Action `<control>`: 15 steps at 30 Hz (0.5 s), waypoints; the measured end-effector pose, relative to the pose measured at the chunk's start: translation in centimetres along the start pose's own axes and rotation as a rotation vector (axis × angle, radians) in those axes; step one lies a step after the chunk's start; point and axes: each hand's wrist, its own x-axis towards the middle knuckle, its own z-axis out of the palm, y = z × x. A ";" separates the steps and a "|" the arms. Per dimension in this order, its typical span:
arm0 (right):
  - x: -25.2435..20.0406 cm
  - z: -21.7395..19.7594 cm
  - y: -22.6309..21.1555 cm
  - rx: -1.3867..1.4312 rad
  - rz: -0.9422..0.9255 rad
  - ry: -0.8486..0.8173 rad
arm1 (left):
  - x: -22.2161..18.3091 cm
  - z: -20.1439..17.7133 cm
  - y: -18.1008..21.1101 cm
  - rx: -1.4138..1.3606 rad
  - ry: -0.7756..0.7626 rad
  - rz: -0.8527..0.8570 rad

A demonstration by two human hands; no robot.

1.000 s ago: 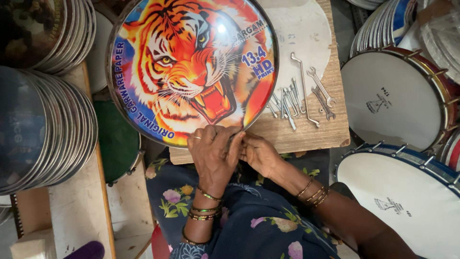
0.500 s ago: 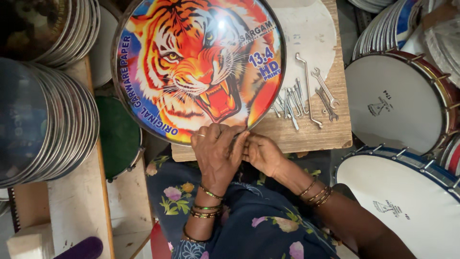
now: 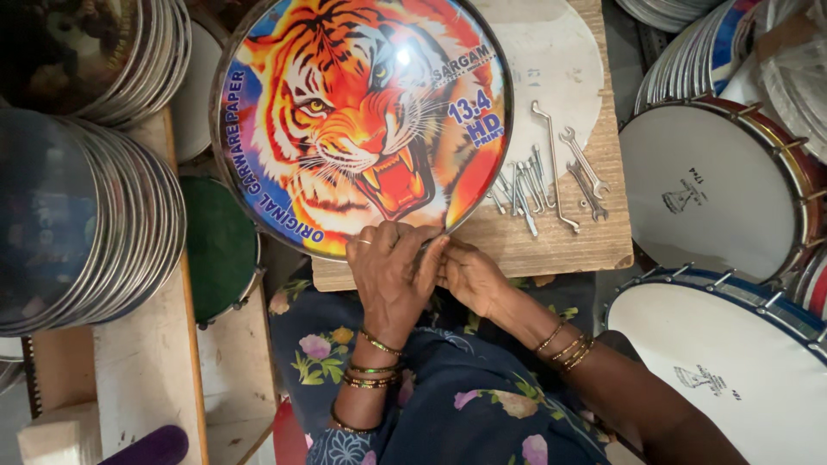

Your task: The person places a decorative drum head onto a drum frame, then picks up the metal drum shell and uses various small wrenches to tighten the nuts on the tension rods around the rim.

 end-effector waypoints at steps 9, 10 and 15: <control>-0.9 1.1 -1.5 -0.328 0.008 0.117 | -0.4 -1.4 -1.6 -0.054 -0.002 0.061; -0.9 1.3 -1.6 -0.361 -0.003 0.126 | -0.4 -1.8 -1.9 -0.064 -0.008 0.044; -0.7 1.1 -1.9 -0.496 -0.042 0.208 | -0.2 -3.7 -3.8 -0.122 -0.032 -0.019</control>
